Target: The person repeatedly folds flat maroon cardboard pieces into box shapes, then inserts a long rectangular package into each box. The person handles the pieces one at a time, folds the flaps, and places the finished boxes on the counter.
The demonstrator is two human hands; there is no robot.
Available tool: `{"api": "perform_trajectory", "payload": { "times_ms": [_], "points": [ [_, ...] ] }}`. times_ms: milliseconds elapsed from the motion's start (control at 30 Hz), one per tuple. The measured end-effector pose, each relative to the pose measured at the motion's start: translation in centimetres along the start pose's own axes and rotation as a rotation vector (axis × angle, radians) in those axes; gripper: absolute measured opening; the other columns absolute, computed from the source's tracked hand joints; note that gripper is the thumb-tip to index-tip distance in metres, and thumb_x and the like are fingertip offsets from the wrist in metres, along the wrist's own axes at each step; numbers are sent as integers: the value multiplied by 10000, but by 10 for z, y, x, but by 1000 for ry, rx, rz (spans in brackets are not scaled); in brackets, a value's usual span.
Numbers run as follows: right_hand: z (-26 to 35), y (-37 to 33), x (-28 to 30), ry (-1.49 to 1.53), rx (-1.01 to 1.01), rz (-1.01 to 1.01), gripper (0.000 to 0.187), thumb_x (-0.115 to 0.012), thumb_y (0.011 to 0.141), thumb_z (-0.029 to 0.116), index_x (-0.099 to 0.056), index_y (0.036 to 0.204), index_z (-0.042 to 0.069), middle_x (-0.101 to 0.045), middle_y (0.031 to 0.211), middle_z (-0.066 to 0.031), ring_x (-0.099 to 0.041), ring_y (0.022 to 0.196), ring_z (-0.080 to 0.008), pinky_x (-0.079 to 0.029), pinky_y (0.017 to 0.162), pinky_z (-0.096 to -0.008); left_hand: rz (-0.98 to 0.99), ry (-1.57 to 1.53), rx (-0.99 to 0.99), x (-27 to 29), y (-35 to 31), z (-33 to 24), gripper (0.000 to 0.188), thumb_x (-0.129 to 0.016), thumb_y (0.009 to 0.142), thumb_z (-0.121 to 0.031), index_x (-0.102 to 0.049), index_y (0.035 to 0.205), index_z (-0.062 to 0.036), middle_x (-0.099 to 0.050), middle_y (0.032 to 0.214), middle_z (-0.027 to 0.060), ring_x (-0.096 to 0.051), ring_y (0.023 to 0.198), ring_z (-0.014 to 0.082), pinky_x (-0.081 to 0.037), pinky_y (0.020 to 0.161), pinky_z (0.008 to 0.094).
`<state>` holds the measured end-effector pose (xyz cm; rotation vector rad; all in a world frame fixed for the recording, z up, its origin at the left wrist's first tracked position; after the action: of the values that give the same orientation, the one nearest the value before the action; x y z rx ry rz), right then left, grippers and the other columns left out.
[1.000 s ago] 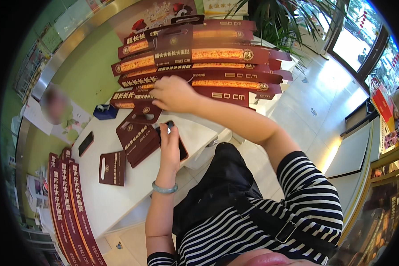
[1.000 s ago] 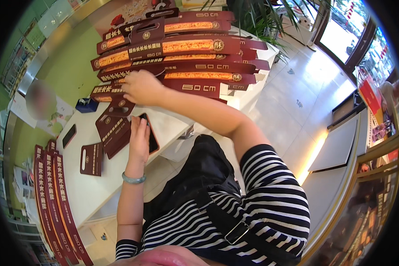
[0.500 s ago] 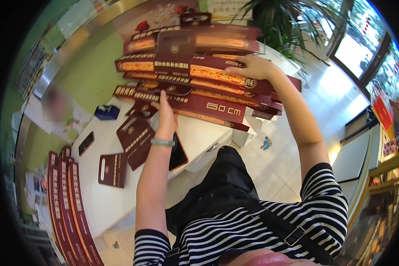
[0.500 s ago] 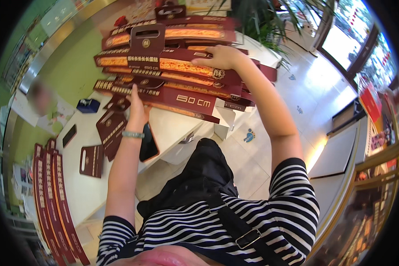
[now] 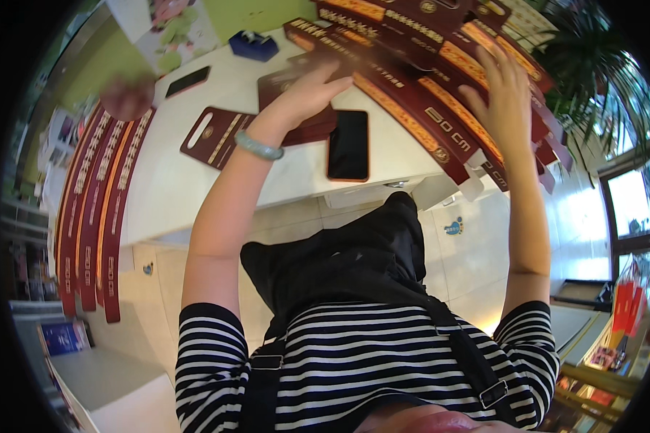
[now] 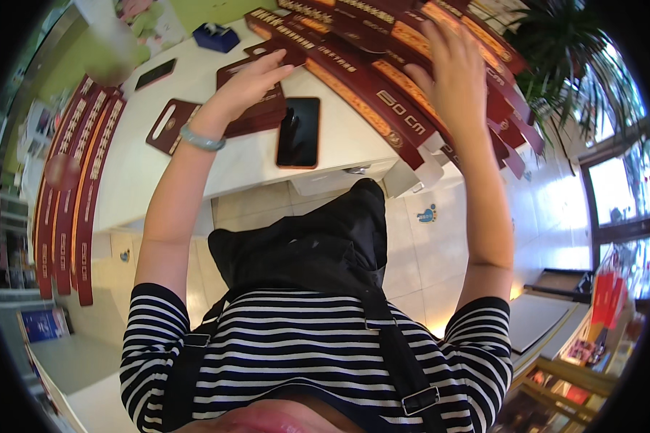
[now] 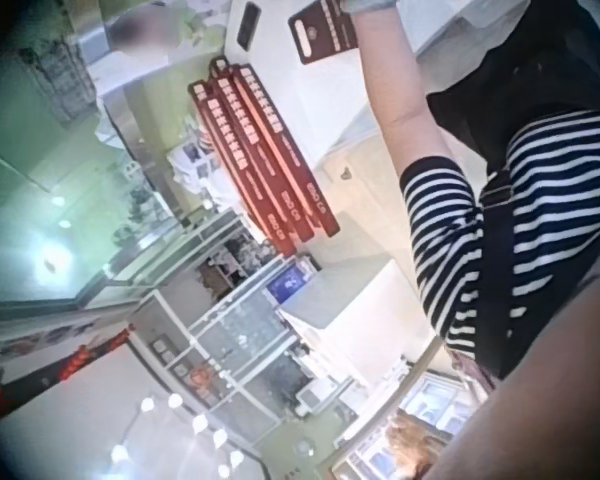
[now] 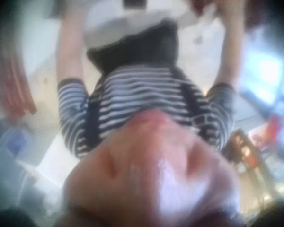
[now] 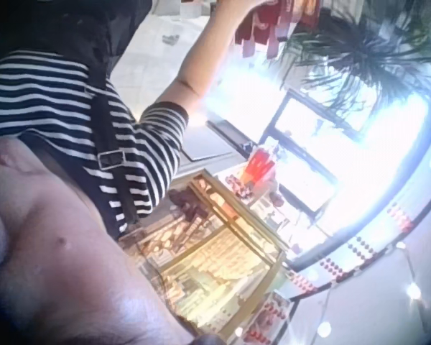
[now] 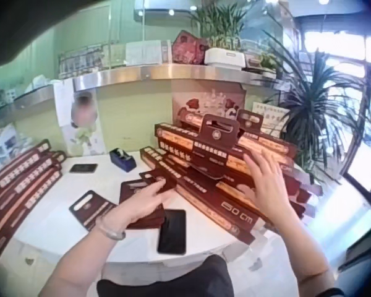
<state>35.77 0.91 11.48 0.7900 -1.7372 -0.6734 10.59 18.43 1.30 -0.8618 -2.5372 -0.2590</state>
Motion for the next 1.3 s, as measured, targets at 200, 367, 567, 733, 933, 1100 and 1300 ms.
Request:
{"api": "perform_trajectory", "payload": {
  "times_ms": [200,367,567,733,933,1100,1300],
  "points": [
    [167,-28,-21,857,18,315,508,-788,839,245,-647,1275,27,-597,1360,-193,-518,1316,-399,-430,1094,-472,-482,272,-218,81,-146,39,433,-604,1020,-232,-563,1401,-30,-502,1507,172,-431,1430,277,-327,1175,369],
    [261,-21,-54,1036,82,464,539,-775,854,216,-608,1307,-26,-553,1412,-219,-461,1382,-398,-421,1114,-446,-669,634,0,106,-226,111,523,-685,937,-188,-546,1413,-21,-448,1532,216,-391,1439,384,-335,1179,437],
    [395,33,-73,795,412,227,467,-591,854,9,-624,1319,31,-564,1419,-174,-458,1398,-347,-408,1141,-441,-879,457,-20,115,-247,142,556,-651,929,-90,-471,1450,-14,-436,1502,265,-449,1372,417,-371,1149,438],
    [425,48,-103,964,274,355,453,-549,856,3,-664,1287,81,-658,1324,-107,-570,1299,-275,-451,1098,-435,-677,-294,34,120,-255,178,381,-558,1036,-214,-527,1355,-9,-540,1406,181,-547,1262,310,-426,1101,442],
    [404,19,-27,1279,295,95,569,-643,819,28,-590,1384,66,-555,1456,-134,-484,1395,-333,-410,1149,-441,-306,-1012,-124,117,-231,155,583,-370,1075,-496,-500,1440,-61,-540,1464,129,-515,1345,253,-412,1111,475],
    [351,12,29,1445,45,-69,756,-741,879,335,-439,1480,-8,-358,1548,-277,-329,1454,-449,-305,1181,-498,-256,-1036,-246,120,-235,86,605,-401,1076,-446,-415,1468,14,-475,1480,167,-511,1321,298,-422,1115,438],
    [272,-28,58,1059,-614,-65,928,-730,892,152,-151,1600,-8,-395,1498,-235,-414,1361,-399,-371,1114,-420,-448,-793,-140,93,-210,121,452,-535,1062,-271,-492,1338,84,-555,1340,189,-567,1199,241,-471,1052,363]
  ]
}}
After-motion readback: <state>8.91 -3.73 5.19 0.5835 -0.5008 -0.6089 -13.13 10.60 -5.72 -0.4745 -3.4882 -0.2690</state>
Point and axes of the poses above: each hand's wrist, its own y-axis towards the middle knuckle, its own x-axis out of the back of the hand, z = x × y, the point moved 7 cm from there along y, towards the middle knuckle
